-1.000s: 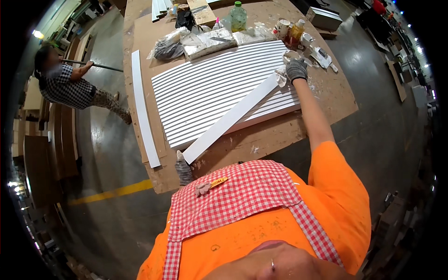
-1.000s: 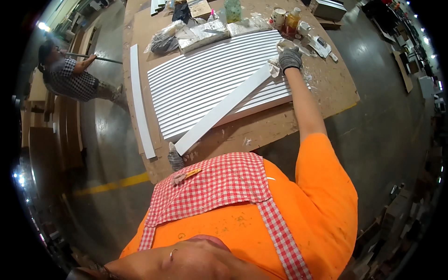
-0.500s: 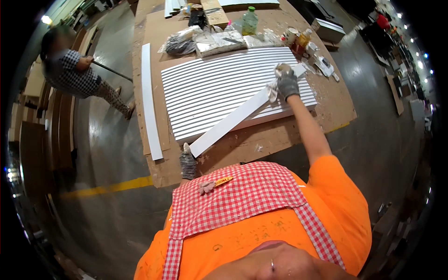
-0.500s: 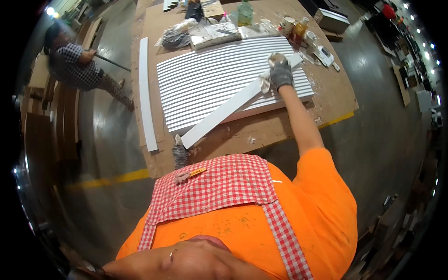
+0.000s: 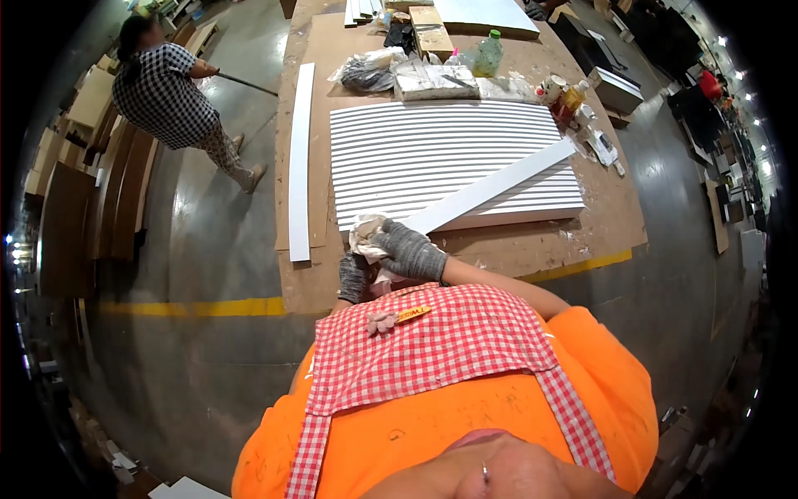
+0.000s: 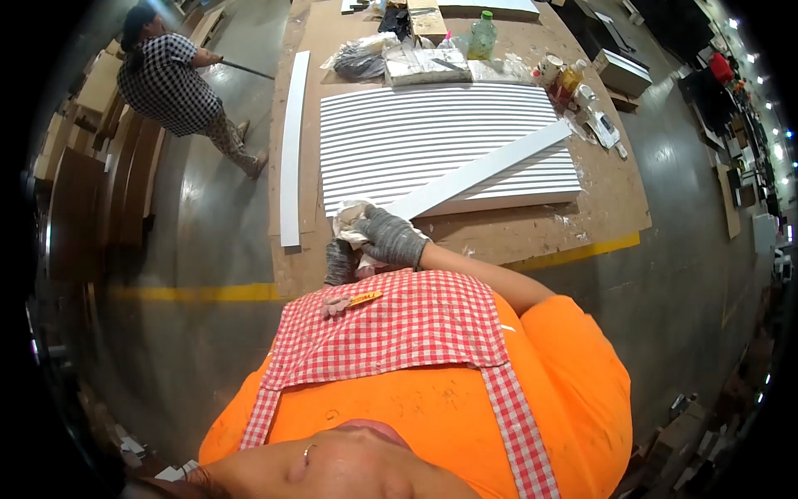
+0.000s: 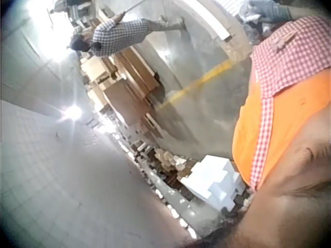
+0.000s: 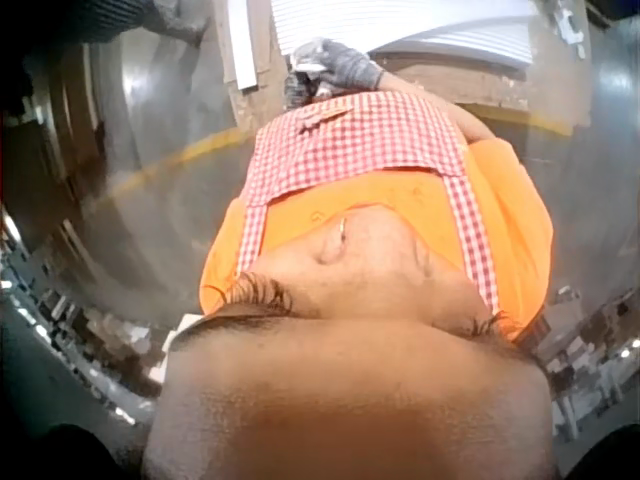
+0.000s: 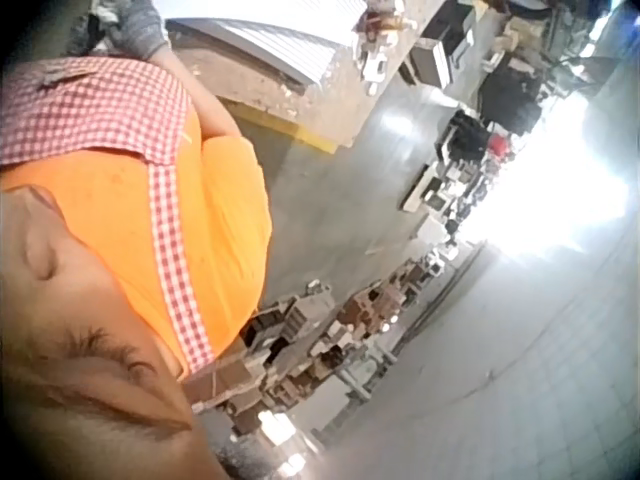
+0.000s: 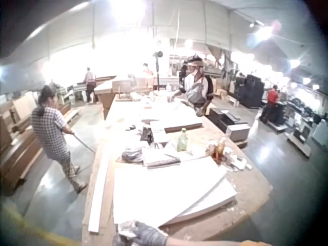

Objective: The person assembles a white slatted panel by repeatedly picking up thin white strips and placing them into the grooves of a larger panel on a workbench. The person uses a cloth to wipe the surface of the panel and strips during the process. Another person is visible in the background sweeping the floor.

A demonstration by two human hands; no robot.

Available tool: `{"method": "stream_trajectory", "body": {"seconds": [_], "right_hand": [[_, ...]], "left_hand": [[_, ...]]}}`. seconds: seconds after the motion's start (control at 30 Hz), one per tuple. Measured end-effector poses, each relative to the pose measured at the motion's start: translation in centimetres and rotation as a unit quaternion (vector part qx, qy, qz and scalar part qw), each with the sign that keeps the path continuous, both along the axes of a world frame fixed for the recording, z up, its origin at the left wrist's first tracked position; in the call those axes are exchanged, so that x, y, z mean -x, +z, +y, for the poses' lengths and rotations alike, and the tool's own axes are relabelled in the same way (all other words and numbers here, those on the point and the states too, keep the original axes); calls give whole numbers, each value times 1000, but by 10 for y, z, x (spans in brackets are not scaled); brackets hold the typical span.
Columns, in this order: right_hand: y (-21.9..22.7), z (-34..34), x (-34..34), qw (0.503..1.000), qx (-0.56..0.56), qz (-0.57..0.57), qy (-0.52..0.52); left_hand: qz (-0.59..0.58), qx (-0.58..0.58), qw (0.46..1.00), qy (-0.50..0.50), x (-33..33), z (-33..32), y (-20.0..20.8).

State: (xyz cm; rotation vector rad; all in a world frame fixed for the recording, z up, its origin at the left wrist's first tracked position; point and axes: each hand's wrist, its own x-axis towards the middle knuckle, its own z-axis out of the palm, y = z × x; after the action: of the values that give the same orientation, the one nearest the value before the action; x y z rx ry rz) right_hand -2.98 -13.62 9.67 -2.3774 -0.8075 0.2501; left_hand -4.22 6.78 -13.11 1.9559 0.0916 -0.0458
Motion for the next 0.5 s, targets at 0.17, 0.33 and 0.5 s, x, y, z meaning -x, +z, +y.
{"method": "stream_trajectory", "body": {"seconds": [0.17, 0.33, 0.5], "right_hand": [[-9, -10, -9, 994, -97, -52, 24], [-1, -10, -6, 993, -110, -44, 18], [-14, -66, -20, 986, -112, -123, -16]], "left_hand": [[-16, -27, 997, -78, 1, -23, 75], [-7, 4, 1000, -8, 8, -17, 74], [67, 54, 995, 45, -4, -40, 112]]}}
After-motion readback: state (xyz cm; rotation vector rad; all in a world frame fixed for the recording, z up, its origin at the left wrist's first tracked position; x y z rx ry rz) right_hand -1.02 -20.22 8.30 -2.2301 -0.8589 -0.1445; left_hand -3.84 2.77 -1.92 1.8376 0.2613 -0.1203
